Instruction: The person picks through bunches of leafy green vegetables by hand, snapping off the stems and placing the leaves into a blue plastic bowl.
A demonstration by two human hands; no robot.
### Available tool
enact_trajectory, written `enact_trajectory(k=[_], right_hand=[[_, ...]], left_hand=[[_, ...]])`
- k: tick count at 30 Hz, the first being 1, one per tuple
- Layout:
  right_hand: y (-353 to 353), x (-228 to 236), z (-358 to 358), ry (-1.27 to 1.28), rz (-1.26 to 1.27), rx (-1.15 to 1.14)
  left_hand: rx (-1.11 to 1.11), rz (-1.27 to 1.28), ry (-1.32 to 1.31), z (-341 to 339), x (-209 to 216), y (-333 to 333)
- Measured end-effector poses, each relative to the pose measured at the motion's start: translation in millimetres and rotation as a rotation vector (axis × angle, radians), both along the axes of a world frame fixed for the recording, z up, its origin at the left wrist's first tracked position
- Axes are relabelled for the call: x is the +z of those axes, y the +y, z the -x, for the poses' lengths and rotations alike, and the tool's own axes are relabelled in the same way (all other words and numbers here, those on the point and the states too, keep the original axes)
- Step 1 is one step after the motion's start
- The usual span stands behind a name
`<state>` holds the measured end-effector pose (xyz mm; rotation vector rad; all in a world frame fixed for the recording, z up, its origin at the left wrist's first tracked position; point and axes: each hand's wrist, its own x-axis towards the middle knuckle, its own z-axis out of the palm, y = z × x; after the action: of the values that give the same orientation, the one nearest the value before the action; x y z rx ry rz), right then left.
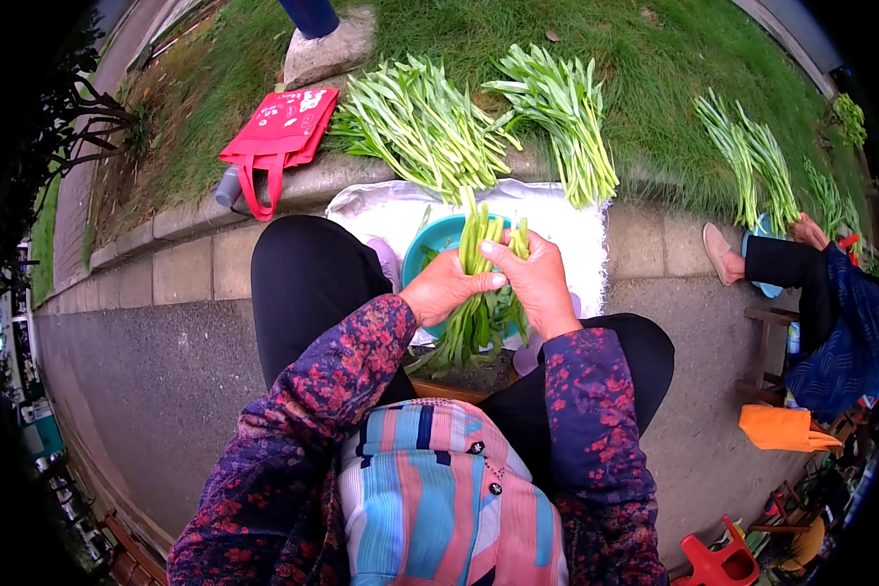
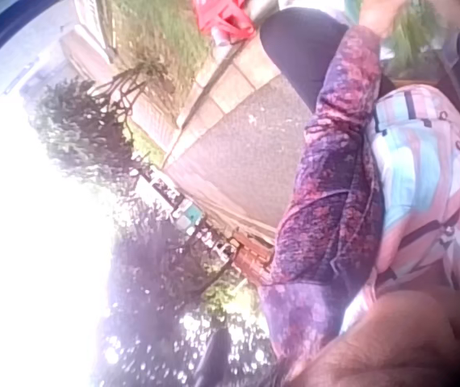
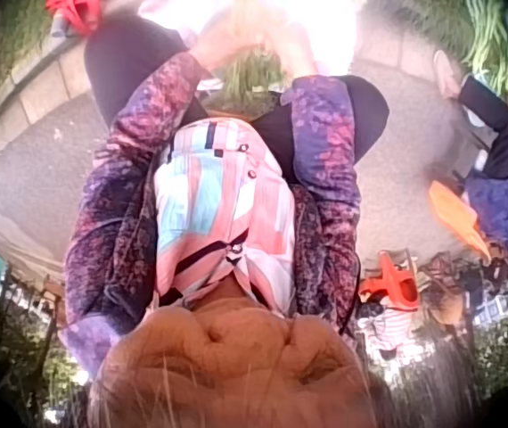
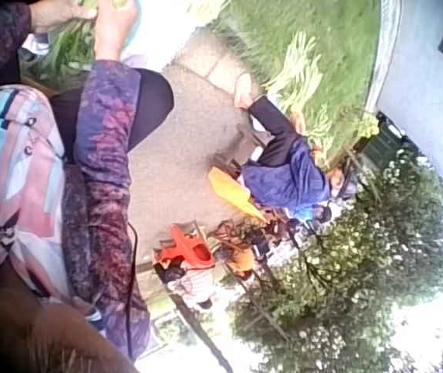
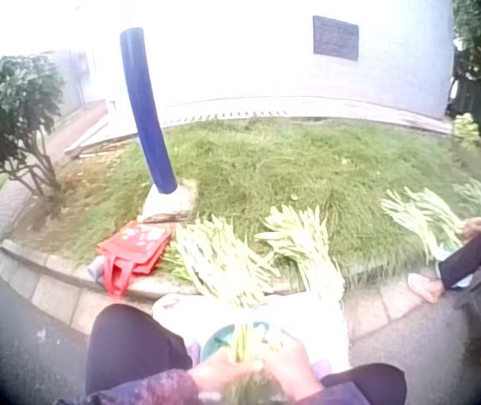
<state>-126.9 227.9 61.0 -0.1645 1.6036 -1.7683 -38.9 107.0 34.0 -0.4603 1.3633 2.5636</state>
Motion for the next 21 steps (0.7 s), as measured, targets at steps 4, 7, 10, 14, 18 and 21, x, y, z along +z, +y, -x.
enact_trajectory(k=[4,7,10,14,18,21], right_hand=[[2.0,6.3,3.4,-0.071,-0.002,-0.033],[6.5,0.3,7.0,-0.091,0.044,0.005],[12.8,-3.9,12.5,-0.046,0.026,0.047],[19.0,9.7,18.9,-0.004,0.105,0.104],[38.5,11.0,34.7,-0.003,0.204,0.081],[54.2,12.1,43.0,-0.041,0.246,-0.055]], left_hand=[[0.064,-0.053,-0.028,-0.2,1.9,-4.9],[0.085,-0.107,-0.08,-1.0,3.3,-8.3],[0.145,-0.123,-0.131,0.3,4.8,-9.1],[0.201,-0.122,-0.077,-2.6,-2.9,-26.4],[0.292,-0.171,-0.013,-1.2,0.7,-39.7],[0.378,-0.139,0.019,-0.2,8.1,-51.1]])
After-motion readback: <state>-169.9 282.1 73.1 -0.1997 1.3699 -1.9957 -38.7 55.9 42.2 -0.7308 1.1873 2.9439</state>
